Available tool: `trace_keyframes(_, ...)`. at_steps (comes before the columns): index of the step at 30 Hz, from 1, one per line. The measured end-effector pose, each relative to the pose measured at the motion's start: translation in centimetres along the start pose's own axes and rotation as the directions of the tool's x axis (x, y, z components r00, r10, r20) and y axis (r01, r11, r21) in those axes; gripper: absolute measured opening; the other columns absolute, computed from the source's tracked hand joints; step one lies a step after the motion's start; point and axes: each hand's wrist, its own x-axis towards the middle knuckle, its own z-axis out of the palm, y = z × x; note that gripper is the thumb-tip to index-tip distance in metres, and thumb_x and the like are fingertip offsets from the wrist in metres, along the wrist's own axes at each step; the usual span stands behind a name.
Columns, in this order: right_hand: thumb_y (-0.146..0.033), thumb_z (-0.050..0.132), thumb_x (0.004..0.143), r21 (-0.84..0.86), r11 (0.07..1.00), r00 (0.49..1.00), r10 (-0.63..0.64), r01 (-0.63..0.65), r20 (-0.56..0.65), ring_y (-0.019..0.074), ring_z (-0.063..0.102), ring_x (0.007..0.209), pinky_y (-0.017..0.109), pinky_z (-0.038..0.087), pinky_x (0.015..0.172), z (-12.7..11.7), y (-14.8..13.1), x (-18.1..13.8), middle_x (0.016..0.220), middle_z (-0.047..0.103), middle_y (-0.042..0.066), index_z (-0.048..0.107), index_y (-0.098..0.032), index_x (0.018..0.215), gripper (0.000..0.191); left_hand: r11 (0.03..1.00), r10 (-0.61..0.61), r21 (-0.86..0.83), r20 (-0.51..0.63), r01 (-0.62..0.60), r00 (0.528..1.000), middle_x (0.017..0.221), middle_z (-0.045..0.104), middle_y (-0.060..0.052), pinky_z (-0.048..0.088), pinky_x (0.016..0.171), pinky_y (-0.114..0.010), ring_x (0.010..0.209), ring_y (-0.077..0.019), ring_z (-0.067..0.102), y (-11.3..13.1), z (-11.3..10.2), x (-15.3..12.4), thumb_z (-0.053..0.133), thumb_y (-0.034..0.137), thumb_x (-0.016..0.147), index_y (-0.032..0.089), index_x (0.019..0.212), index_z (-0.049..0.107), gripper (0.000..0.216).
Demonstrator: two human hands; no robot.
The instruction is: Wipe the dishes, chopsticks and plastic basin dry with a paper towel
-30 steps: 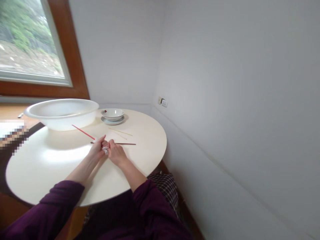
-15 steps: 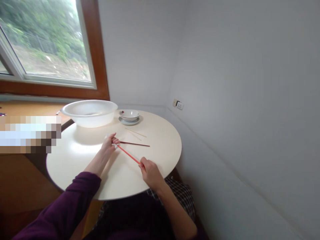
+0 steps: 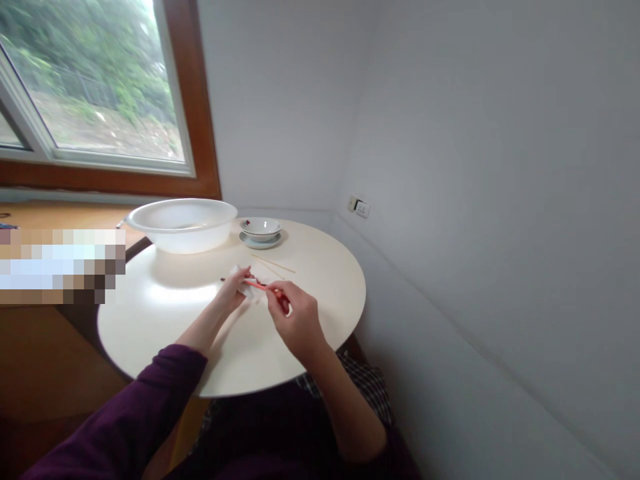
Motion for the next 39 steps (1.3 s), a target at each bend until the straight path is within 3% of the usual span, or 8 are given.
trace_keyframes(5, -0.022, 0.048, 0.086, 0.033, 0.989, 0.986, 0.137, -0.141, 0.099, 0.0143, 0.063, 0.075, 0.023, 0.047, 0.071, 5.1, 3.9, 3.4, 0.084, 0.068, 0.005, 0.063, -0.016, 0.085, 0.016, 0.989, -0.145, 0.036, 0.229, 0.141, 0.962, 0.068, 0.067, -0.010, 0.051, 0.060, -0.027, 0.061, -0.0180, 0.064, -0.4, 1.2, -1.5, 0.055, 0.010, 0.076, 0.009, 0.076, 0.062, 0.007)
trace_keyframes(10, -0.016, 0.048, 0.085, -0.121, 0.966, 0.953, 0.246, -0.227, 0.176, 0.0158, 0.063, 0.081, 0.023, 0.044, 0.075, 9.1, 7.4, 3.9, 0.085, 0.069, 0.007, 0.064, -0.015, 0.083, 0.017, 0.976, -0.217, 0.066, 0.302, 0.206, 0.928, 0.076, 0.069, -0.012, 0.052, 0.068, -0.030, 0.068, -0.0198, 0.065, -0.6, 0.8, -1.2, 0.049, -0.001, 0.071, 0.007, 0.082, 0.064, 0.020)
trace_keyframes(17, -0.019, 0.038, 0.091, -0.268, 0.918, 0.938, 0.329, -0.291, 0.110, 0.0161, 0.062, 0.085, 0.023, 0.041, 0.074, 7.2, 9.0, 5.5, 0.090, 0.068, 0.010, 0.060, -0.012, 0.092, 0.023, 0.973, -0.223, 0.016, 0.327, 0.230, 0.918, 0.085, 0.068, -0.013, 0.050, 0.082, -0.035, 0.087, -0.0235, 0.065, -0.3, 1.3, -1.6, 0.044, -0.001, 0.075, 0.006, 0.098, 0.060, 0.029)
trace_keyframes(21, -0.020, 0.032, 0.093, -0.372, 0.883, 0.927, 0.354, -0.287, 0.126, 0.0191, 0.062, 0.087, 0.026, 0.040, 0.074, 5.7, 8.9, 6.1, 0.092, 0.067, 0.014, 0.059, -0.011, 0.093, 0.029, 0.970, -0.220, -0.050, 0.241, 0.238, 0.945, 0.089, 0.068, -0.016, 0.049, 0.085, -0.039, 0.092, -0.0257, 0.064, -0.1, 1.4, -1.3, 0.043, 0.004, 0.078, 0.007, 0.103, 0.056, 0.029)
trace_keyframes(29, -0.022, 0.036, 0.092, -0.475, 0.875, 0.879, 0.299, -0.097, 0.372, 0.0199, 0.065, 0.083, 0.026, 0.042, 0.069, 7.4, 6.6, 3.8, 0.088, 0.069, 0.011, 0.060, -0.017, 0.096, 0.025, 0.979, -0.119, -0.121, 0.314, 0.164, 0.942, 0.077, 0.067, -0.009, 0.051, 0.076, -0.035, 0.078, -0.0210, 0.065, 0.3, 1.3, -1.5, 0.045, 0.001, 0.070, 0.010, 0.084, 0.059, 0.022)
trace_keyframes(32, -0.016, 0.034, 0.091, -0.508, 0.860, 0.856, 0.299, -0.050, 0.422, 0.0213, 0.065, 0.083, 0.028, 0.044, 0.070, 8.6, 6.4, 2.8, 0.090, 0.069, 0.013, 0.060, -0.016, 0.101, 0.028, 0.986, -0.077, -0.123, 0.261, 0.112, 0.962, 0.065, 0.062, -0.004, 0.051, 0.068, -0.028, 0.067, -0.0161, 0.063, -0.1, 1.3, -1.7, 0.053, 0.004, 0.072, 0.014, 0.069, 0.054, 0.010)
trace_keyframes(36, -0.013, 0.034, 0.088, -0.523, 0.852, 0.833, 0.289, 0.001, 0.473, 0.0228, 0.066, 0.083, 0.029, 0.047, 0.068, 9.7, 5.8, 1.7, 0.091, 0.069, 0.014, 0.059, -0.013, 0.104, 0.029, 0.990, -0.033, -0.133, 0.141, 0.052, 0.989, 0.037, 0.032, 0.009, 0.038, 0.042, -0.017, 0.033, -0.0045, 0.038, -0.8, 0.8, -0.8, 0.057, 0.007, 0.072, 0.020, 0.051, 0.030, 0.037)
trace_keyframes(39, -0.015, 0.033, 0.089, -0.524, 0.851, 0.817, 0.281, 0.030, 0.504, 0.0219, 0.067, 0.080, 0.028, 0.048, 0.065, 10.2, 5.1, 1.2, 0.090, 0.070, 0.012, 0.056, -0.015, 0.109, 0.030, 0.992, -0.005, -0.129, 0.039, 0.010, 0.999, 0.034, 0.018, 0.013, 0.026, 0.032, -0.017, 0.027, -0.0026, 0.021, -0.9, 0.2, 0.1, 0.054, 0.003, 0.071, 0.022, 0.053, 0.021, 0.042)
